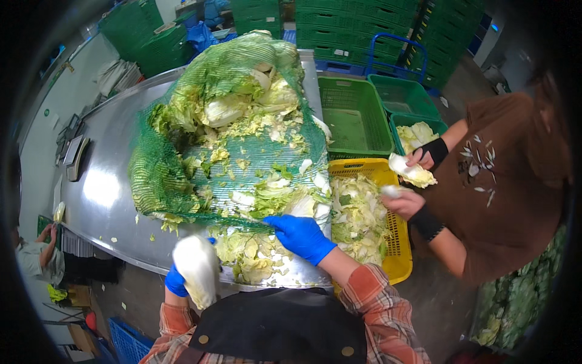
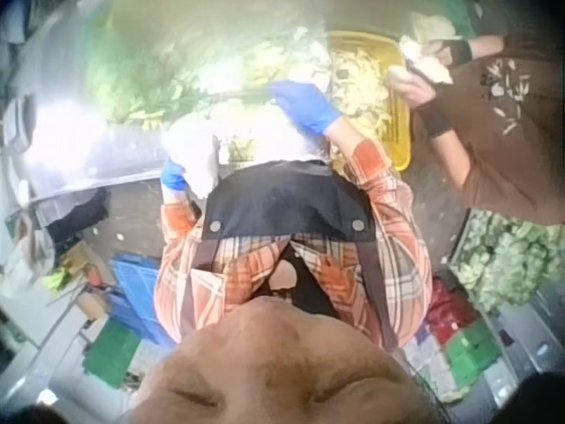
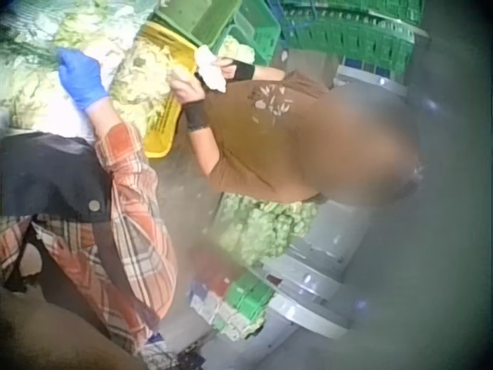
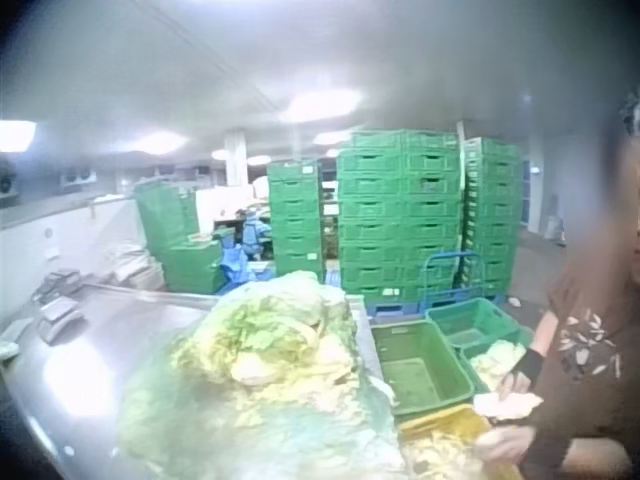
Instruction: The person cuts napa cabbage into halves and quarters using a knife on a stainless steel table. The cut pieces are placed into a yellow basket. A coworker also processes cabbage nearby.
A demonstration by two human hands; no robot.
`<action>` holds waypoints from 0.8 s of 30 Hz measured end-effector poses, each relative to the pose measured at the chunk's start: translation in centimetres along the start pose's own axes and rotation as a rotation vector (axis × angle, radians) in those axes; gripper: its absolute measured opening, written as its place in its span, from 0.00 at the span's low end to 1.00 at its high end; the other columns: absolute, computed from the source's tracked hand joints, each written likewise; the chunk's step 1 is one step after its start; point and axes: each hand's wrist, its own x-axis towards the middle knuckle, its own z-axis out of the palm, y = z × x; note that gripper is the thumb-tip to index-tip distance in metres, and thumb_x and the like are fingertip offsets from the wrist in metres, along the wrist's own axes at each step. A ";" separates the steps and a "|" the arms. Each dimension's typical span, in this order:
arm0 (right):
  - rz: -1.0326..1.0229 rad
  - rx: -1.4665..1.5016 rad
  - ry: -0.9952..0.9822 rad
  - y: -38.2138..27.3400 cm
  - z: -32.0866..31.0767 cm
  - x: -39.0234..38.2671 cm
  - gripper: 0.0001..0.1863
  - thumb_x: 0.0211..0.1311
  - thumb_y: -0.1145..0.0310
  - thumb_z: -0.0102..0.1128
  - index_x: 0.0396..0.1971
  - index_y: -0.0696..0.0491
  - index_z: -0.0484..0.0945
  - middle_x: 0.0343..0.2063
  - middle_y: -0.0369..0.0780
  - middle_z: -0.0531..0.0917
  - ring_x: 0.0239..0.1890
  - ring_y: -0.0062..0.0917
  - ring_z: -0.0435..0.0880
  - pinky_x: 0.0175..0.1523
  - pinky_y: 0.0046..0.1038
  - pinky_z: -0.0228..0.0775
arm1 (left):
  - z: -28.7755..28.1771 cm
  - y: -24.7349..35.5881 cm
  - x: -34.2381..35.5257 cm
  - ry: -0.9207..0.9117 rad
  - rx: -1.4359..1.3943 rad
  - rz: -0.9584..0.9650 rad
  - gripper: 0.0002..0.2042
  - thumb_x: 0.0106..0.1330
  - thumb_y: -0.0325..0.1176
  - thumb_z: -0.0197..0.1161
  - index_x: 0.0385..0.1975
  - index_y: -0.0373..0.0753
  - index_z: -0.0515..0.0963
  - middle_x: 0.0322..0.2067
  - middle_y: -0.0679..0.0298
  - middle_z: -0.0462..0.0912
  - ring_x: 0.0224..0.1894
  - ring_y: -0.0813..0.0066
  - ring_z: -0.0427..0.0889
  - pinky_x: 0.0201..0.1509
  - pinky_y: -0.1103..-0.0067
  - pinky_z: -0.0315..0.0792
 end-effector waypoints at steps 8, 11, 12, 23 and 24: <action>0.063 0.098 -0.595 -0.3 6.2 -3.4 0.15 0.59 0.57 0.46 0.41 0.45 0.76 0.30 0.45 0.80 0.33 0.40 0.79 0.37 0.38 0.71 | -16.8 1.1 -4.7 0.765 -0.422 0.405 0.34 0.58 0.58 0.52 0.58 0.40 0.60 0.55 0.53 0.66 0.54 0.54 0.69 0.55 0.59 0.66; 0.068 0.052 -0.827 -0.6 8.5 -4.1 0.18 0.60 0.49 0.45 0.36 0.47 0.76 0.31 0.47 0.80 0.34 0.43 0.79 0.38 0.39 0.70 | -23.4 2.0 -5.1 0.882 -0.588 0.597 0.30 0.60 0.54 0.53 0.58 0.42 0.61 0.56 0.58 0.66 0.57 0.58 0.66 0.58 0.59 0.63; 0.075 0.040 -0.844 -0.9 8.7 -4.1 0.19 0.60 0.49 0.45 0.36 0.48 0.76 0.31 0.47 0.80 0.34 0.43 0.79 0.38 0.39 0.70 | -24.0 2.5 -4.9 0.944 -0.573 0.679 0.31 0.60 0.55 0.53 0.58 0.42 0.60 0.57 0.58 0.66 0.57 0.56 0.66 0.58 0.58 0.62; 0.420 -0.239 -0.544 4.0 6.1 -4.9 0.20 0.61 0.52 0.41 0.26 0.50 0.79 0.26 0.48 0.80 0.30 0.43 0.80 0.36 0.42 0.70 | -23.4 10.5 5.7 1.152 0.065 0.218 0.28 0.62 0.52 0.47 0.63 0.54 0.57 0.59 0.64 0.62 0.58 0.65 0.64 0.57 0.59 0.59; 0.439 -0.282 -0.535 4.3 4.5 -5.1 0.22 0.60 0.49 0.42 0.25 0.50 0.80 0.27 0.48 0.80 0.31 0.43 0.79 0.37 0.42 0.70 | -25.6 9.7 5.8 1.142 0.049 0.236 0.25 0.63 0.50 0.48 0.60 0.51 0.62 0.54 0.61 0.69 0.55 0.64 0.68 0.57 0.64 0.61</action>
